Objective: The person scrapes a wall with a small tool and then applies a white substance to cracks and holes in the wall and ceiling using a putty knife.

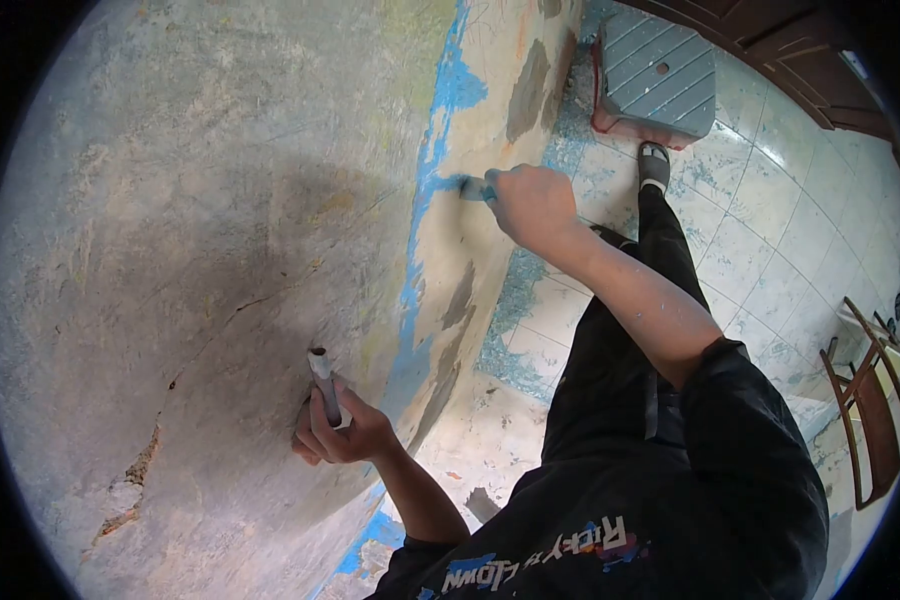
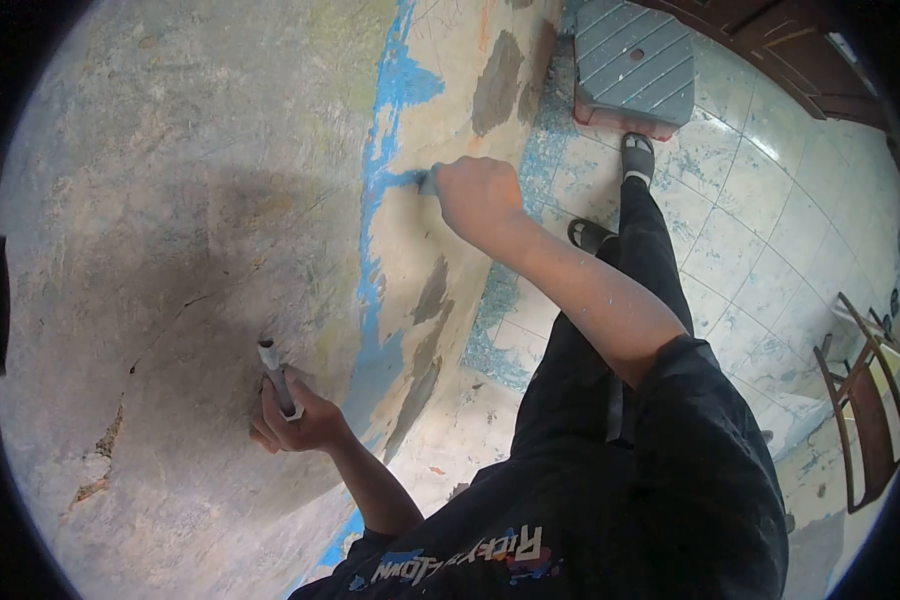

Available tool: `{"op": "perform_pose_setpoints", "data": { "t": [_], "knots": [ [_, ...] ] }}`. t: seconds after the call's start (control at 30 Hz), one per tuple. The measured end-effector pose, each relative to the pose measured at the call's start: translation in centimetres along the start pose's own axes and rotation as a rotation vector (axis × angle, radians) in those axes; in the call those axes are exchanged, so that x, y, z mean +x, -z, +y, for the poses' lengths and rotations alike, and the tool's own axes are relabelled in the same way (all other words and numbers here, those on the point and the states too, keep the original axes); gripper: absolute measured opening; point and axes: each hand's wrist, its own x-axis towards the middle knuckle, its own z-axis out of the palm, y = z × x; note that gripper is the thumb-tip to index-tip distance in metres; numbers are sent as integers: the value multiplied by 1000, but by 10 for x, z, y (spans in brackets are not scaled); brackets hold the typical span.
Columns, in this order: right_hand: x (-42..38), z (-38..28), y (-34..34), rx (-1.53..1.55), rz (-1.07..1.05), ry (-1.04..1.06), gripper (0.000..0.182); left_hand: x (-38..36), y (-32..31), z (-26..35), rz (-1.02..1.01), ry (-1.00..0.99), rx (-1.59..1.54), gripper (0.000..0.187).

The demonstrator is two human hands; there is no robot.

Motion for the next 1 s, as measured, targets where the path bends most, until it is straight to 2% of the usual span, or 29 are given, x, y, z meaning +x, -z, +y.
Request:
{"op": "perform_pose_setpoints", "data": {
  "t": [0.17, 0.27, 0.37, 0.47, 0.67, 0.77, 0.87, 1.0],
  "knots": [
    [-1, -6, -1, -46, -24, -4, 11, 2, 1, 4, -5, 3, 41, 19],
    [4, 9, -31, -31, -37, 24, 11, 2, 2, 4, -8, -10, 67, 20],
    [-9, -13, 0, -13, -24, -8, 11, -1, 1, 0, -22, -19, 76, 21],
    [-9, -7, -12, 7, -17, -46, 11, -6, -2, -3, 3, 13, 10, 21],
    [-6, -14, 10, -40, -8, -2, 10, -3, 1, -4, -2, -17, 4, 21],
    [1, 8, -28, -44, -16, -2, 10, 3, -2, 3, 2, -48, 35, 22],
    [-8, -6, -5, 3, 30, -9, 10, 1, 0, 0, -6, -65, 75, 23],
    [-7, 6, -18, 16, 36, -28, 13, -3, -5, -5, 32, -49, 24, 20]
  ]
}}
